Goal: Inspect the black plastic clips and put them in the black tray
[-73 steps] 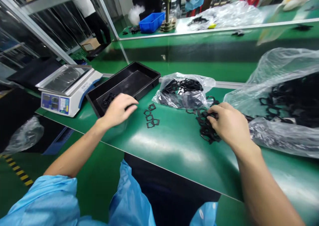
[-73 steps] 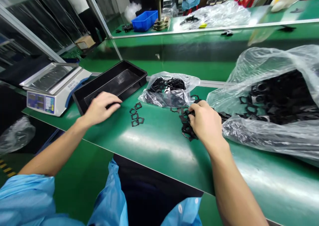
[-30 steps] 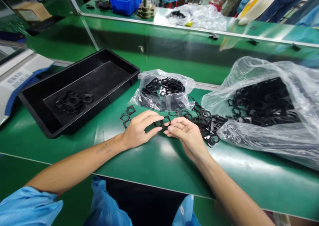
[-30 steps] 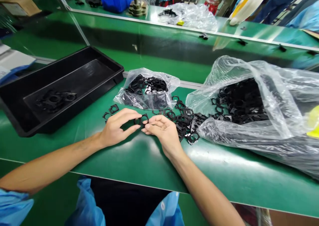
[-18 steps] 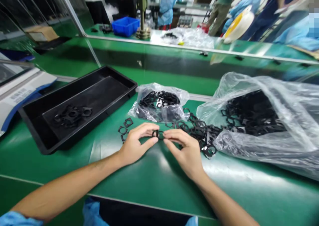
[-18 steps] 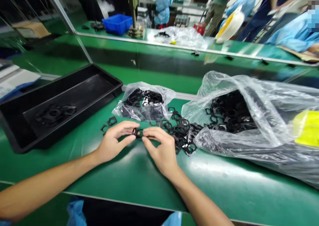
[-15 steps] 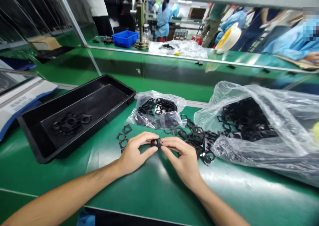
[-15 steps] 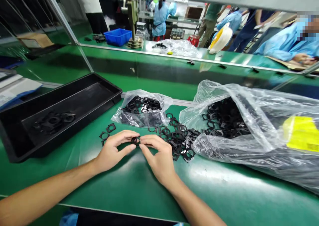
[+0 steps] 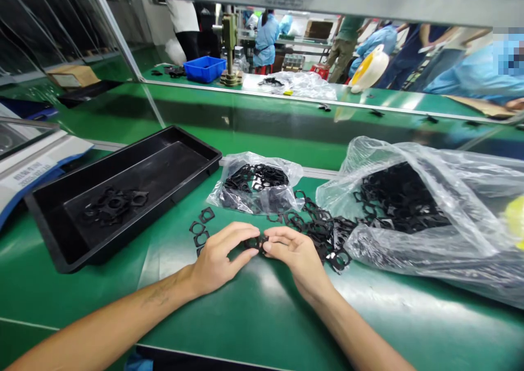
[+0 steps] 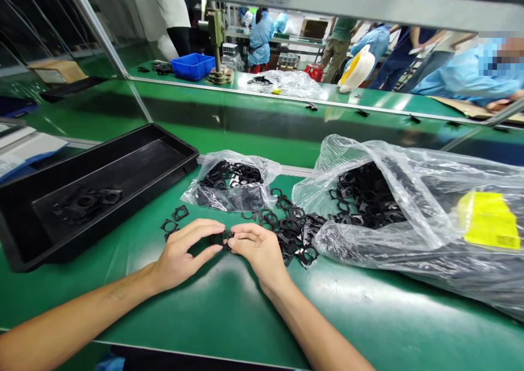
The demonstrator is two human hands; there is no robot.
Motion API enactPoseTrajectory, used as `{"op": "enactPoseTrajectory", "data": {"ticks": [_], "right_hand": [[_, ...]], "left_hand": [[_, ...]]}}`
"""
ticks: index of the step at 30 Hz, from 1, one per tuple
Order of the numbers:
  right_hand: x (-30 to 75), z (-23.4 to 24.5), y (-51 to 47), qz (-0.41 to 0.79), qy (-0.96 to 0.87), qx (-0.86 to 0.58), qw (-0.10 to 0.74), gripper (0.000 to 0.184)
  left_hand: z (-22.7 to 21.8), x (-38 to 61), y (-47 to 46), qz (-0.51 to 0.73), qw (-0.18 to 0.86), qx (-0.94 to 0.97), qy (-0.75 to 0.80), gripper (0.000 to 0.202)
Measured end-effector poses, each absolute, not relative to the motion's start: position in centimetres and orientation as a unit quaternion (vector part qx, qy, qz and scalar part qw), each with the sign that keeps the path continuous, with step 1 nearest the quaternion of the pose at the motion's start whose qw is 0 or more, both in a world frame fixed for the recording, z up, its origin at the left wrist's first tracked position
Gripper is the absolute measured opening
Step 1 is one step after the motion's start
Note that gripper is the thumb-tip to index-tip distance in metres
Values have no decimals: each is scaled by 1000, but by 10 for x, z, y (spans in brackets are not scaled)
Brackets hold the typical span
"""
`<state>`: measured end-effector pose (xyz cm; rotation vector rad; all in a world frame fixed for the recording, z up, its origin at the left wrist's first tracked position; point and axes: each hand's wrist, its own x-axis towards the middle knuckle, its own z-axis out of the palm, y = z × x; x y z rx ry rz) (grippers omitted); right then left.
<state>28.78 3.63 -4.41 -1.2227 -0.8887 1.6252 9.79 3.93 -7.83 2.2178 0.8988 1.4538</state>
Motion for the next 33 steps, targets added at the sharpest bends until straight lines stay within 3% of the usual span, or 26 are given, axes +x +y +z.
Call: {"op": "enactPoseTrajectory", "data": {"ticks": [14, 25, 33], "right_hand": [[286, -43, 35, 731, -322, -458, 389, 28], [282, -46, 39, 654, -359, -506, 433, 26], [281, -45, 37, 648, -405, -489, 421, 30]], "left_hand": [[-77, 94, 43, 509, 131, 794, 304, 24], [-71, 83, 47, 494, 65, 798, 341, 25], [-72, 84, 48, 463, 94, 821, 320, 22]]}}
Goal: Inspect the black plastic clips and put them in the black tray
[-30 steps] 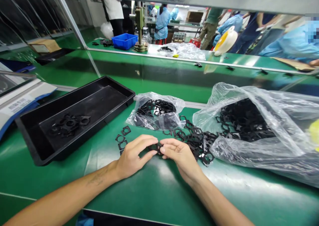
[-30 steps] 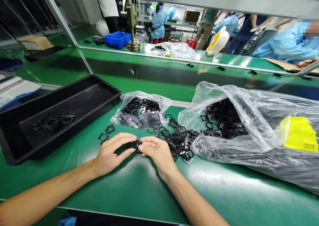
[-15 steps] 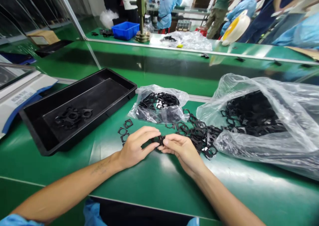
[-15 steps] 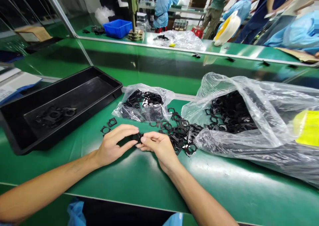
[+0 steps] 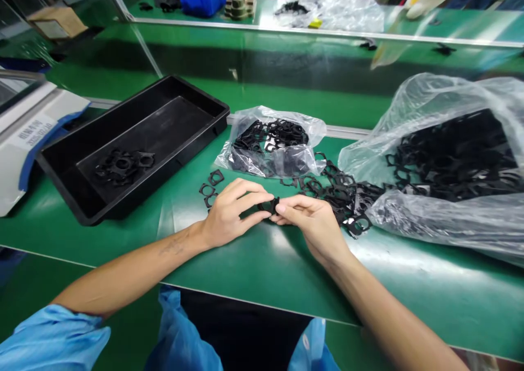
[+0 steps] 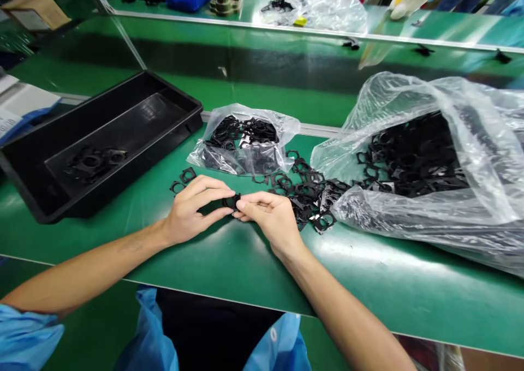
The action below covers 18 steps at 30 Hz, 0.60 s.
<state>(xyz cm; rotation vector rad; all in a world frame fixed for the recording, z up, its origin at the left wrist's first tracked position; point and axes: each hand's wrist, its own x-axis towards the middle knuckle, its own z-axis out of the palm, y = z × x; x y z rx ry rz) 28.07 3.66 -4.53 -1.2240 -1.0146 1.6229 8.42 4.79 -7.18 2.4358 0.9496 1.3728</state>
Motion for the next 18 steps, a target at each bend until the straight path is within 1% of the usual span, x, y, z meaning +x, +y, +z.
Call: {"op": "enactPoseTrajectory", "data": {"ticks": [9, 15, 18], "right_hand": [[281, -43, 36, 650, -417, -484, 412, 29], [281, -43, 37, 655, -414, -483, 408, 32], [280, -43, 37, 659, -413, -480, 406, 33]], "left_hand": [[-75, 83, 47, 462, 119, 814, 330, 23], [-74, 83, 46, 463, 162, 808, 325, 25], [-73, 83, 47, 470, 167, 807, 317, 25]]}}
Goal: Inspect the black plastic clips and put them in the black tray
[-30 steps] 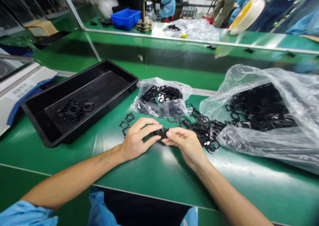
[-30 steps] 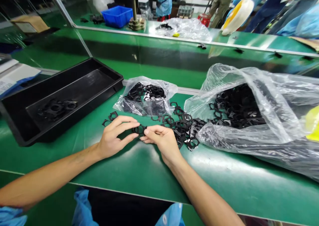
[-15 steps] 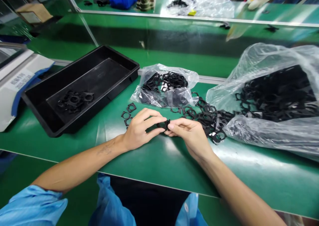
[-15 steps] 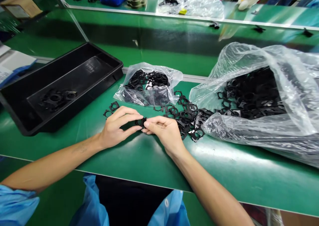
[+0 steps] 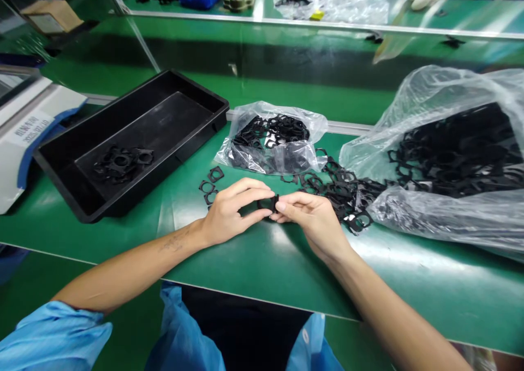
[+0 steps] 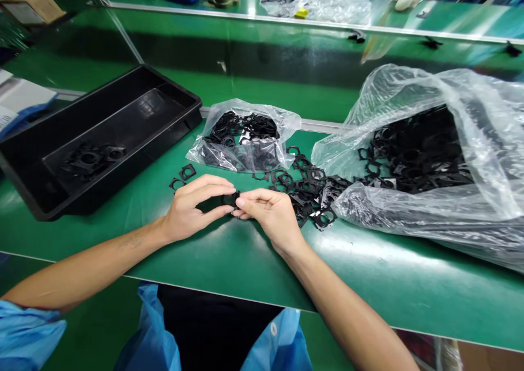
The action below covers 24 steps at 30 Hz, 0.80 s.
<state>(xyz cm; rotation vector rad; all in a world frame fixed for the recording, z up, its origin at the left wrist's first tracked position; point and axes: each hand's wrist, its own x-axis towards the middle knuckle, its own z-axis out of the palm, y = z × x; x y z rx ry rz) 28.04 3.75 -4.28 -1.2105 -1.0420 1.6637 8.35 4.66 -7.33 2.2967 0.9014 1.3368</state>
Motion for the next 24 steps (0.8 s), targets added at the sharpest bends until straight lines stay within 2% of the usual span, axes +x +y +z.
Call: {"op": "enactPoseTrajectory", "data": {"ticks": [6, 11, 17, 24], "right_hand": [[279, -47, 34, 602, -472, -489, 419, 38], [280, -48, 30, 467, -572, -500, 453, 23], [283, -46, 29, 391, -634, -473, 471, 12], [283, -44, 30, 285, -712, -432, 474, 8]], "left_hand": [[-74, 87, 44, 472, 143, 811, 315, 22], [-72, 86, 45, 490, 160, 794, 323, 32], [-70, 85, 48, 519, 222, 745, 357, 9], [-71, 86, 47, 525, 317, 709, 348, 4]]}}
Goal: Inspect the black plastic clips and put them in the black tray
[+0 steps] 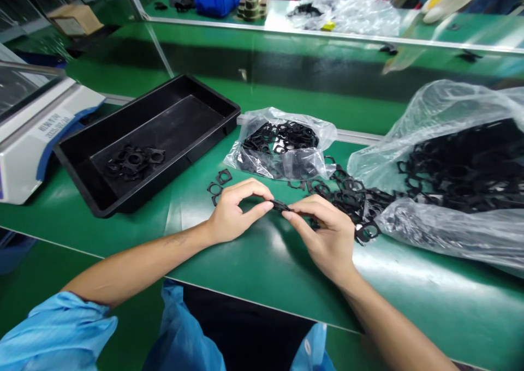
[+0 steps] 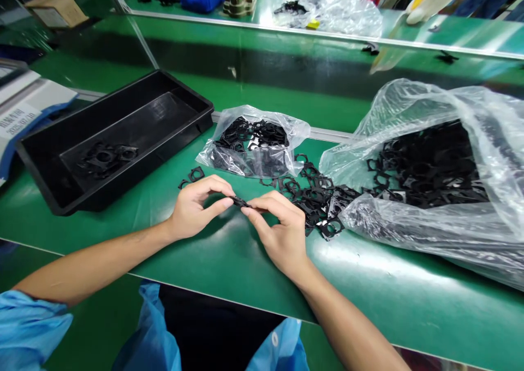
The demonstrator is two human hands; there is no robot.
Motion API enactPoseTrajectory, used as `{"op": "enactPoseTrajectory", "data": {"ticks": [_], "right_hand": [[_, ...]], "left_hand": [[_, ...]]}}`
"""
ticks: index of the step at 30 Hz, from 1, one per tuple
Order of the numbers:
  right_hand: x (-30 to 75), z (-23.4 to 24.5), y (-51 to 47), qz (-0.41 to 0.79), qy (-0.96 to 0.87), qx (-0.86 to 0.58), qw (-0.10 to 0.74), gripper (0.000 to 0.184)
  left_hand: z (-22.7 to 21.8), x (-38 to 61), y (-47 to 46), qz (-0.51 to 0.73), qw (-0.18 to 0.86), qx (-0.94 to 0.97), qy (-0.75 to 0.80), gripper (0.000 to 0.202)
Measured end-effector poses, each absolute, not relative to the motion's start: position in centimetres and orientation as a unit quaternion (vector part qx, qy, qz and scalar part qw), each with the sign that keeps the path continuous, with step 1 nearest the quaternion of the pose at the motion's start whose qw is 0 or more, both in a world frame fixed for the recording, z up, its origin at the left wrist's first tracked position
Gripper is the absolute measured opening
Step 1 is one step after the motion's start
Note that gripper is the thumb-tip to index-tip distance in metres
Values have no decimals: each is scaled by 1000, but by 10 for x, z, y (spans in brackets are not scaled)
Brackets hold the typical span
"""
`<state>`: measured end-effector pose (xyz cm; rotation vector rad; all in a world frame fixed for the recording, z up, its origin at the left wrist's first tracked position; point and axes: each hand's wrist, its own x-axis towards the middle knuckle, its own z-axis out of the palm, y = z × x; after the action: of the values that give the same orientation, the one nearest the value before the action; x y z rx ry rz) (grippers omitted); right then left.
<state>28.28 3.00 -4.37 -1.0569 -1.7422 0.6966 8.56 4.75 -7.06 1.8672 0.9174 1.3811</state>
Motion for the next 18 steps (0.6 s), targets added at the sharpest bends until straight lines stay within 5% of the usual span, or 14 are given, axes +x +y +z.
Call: {"op": "enactPoseTrajectory", "data": {"ticks": [18], "right_hand": [[285, -43, 30, 262, -720, -426, 480, 5]], "left_hand": [[-71, 83, 48, 538, 344, 689, 344, 7]]}}
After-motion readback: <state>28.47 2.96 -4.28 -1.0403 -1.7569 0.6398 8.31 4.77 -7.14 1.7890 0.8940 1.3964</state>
